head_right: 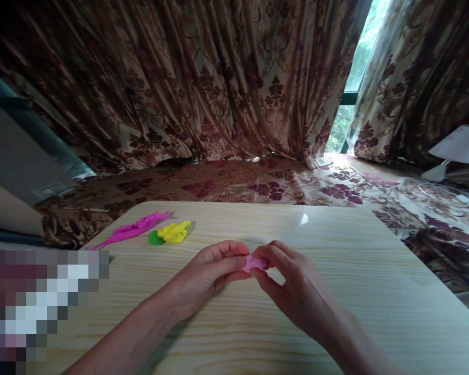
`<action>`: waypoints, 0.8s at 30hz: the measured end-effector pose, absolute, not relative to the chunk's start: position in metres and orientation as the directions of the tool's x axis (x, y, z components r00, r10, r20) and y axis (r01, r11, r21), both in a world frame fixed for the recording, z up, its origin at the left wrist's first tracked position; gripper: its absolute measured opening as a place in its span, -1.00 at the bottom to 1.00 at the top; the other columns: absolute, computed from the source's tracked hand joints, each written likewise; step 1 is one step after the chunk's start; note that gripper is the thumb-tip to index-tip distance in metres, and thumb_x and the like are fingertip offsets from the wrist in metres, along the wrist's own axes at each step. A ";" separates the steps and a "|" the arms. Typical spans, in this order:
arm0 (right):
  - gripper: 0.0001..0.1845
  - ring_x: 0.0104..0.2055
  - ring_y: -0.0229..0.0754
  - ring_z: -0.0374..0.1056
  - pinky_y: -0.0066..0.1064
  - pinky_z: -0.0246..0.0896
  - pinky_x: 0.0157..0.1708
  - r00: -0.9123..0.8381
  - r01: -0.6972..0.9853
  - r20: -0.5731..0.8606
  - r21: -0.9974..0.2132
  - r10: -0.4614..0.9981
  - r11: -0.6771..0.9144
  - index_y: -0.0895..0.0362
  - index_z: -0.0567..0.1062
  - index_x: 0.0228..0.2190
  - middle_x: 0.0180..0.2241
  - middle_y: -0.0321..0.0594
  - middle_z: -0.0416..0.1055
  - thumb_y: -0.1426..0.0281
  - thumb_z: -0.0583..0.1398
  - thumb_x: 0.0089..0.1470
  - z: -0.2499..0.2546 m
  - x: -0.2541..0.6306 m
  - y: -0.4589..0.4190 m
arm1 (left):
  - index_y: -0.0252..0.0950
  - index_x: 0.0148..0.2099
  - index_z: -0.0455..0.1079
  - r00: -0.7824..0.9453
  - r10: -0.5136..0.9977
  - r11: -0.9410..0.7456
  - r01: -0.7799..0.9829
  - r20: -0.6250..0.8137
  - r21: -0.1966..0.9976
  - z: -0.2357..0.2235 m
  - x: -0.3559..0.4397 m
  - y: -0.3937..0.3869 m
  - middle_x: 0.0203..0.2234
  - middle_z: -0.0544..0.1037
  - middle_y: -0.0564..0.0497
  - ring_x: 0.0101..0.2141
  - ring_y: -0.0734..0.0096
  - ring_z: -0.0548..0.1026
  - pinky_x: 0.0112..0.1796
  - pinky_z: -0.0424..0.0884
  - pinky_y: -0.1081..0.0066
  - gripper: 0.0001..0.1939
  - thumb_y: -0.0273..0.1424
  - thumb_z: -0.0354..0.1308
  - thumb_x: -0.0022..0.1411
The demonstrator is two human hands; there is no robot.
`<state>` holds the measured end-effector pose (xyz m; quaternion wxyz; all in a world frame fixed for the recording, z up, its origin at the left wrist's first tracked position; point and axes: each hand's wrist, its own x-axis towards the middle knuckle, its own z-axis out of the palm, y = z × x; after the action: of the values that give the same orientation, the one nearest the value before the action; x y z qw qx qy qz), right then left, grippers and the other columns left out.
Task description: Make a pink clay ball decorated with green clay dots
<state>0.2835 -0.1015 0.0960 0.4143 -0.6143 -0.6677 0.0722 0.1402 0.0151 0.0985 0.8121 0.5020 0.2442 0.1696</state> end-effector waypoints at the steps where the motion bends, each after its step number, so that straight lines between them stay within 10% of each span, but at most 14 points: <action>1: -0.85 -0.33 -0.29 0.31 -0.46 0.20 -0.32 0.093 0.761 0.468 -0.603 0.879 0.240 0.08 0.40 -0.27 -0.35 -0.31 0.36 0.53 0.16 0.08 0.096 0.284 -0.101 | -0.36 -0.27 0.38 0.829 0.509 0.440 -0.020 -0.230 0.898 0.097 0.140 0.016 -0.36 0.49 0.01 -0.30 0.48 0.46 -0.09 0.34 0.34 -0.81 -0.42 0.26 0.04; 24: -0.83 -0.28 -0.27 0.33 -0.45 0.23 -0.30 0.061 0.750 0.474 -0.603 0.878 0.273 0.08 0.43 -0.25 -0.29 -0.25 0.39 0.53 0.13 0.12 0.093 0.283 -0.102 | -0.38 -0.28 0.38 0.828 0.494 0.430 0.032 -0.265 0.902 0.092 0.140 0.015 -0.41 0.51 -0.04 -0.40 0.50 0.46 -0.21 0.38 0.37 -0.83 -0.37 0.19 0.11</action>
<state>0.2826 -0.1021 0.0928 0.4161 -0.5980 -0.6806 0.0774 0.1401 0.0153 0.0920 0.8061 0.5140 0.2558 0.1435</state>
